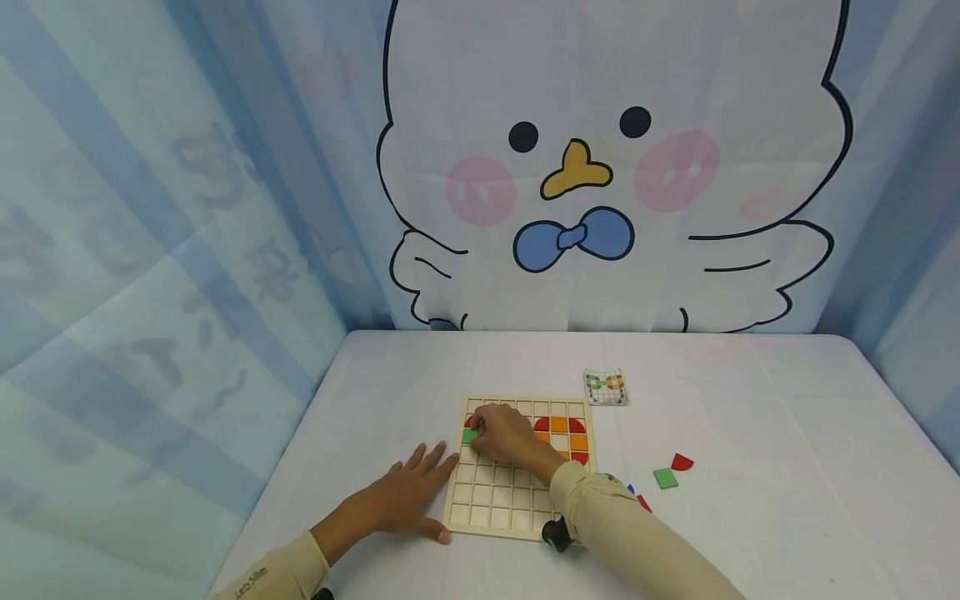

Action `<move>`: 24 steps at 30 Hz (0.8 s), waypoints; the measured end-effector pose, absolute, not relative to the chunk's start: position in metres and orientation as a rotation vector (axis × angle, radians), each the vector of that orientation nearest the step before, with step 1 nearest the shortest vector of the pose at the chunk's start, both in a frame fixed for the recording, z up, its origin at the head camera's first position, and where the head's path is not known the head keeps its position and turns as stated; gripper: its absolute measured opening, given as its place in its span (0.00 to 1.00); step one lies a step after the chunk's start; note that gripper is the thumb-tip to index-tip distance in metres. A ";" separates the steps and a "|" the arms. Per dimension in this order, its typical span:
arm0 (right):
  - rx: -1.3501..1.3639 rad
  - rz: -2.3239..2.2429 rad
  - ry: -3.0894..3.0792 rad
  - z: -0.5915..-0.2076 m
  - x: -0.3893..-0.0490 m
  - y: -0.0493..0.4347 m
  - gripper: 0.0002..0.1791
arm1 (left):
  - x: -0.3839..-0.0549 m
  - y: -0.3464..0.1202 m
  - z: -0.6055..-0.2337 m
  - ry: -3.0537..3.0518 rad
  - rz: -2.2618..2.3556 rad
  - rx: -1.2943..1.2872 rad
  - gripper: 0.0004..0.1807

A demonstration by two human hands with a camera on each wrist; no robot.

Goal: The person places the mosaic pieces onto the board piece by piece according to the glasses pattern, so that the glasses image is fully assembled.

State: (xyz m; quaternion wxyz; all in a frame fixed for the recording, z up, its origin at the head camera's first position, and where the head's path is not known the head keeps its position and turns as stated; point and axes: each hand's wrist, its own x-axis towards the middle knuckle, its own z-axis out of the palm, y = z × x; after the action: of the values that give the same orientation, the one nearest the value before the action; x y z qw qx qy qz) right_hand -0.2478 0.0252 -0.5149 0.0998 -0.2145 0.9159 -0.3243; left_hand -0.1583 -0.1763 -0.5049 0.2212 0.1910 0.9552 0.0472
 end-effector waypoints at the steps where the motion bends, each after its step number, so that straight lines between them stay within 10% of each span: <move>1: -0.651 -0.964 2.704 -0.515 -0.248 0.026 0.10 | -0.159 -0.176 -0.506 2.641 0.128 0.531 0.63; 13: -0.970 -1.106 2.567 -0.508 -0.248 0.074 0.14 | -0.159 -0.175 -0.506 2.643 0.120 0.514 0.63; 24: -0.728 -1.077 2.574 -0.499 -0.246 0.170 0.14 | -0.158 -0.172 -0.505 2.637 0.110 0.468 0.63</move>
State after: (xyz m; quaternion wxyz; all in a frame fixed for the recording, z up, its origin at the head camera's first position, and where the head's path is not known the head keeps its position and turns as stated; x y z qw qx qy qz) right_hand -0.2460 0.1696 -0.4987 0.1285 -0.2502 0.8853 -0.3704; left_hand -0.1581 -0.1723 -0.5049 0.2284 0.1700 0.9578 0.0400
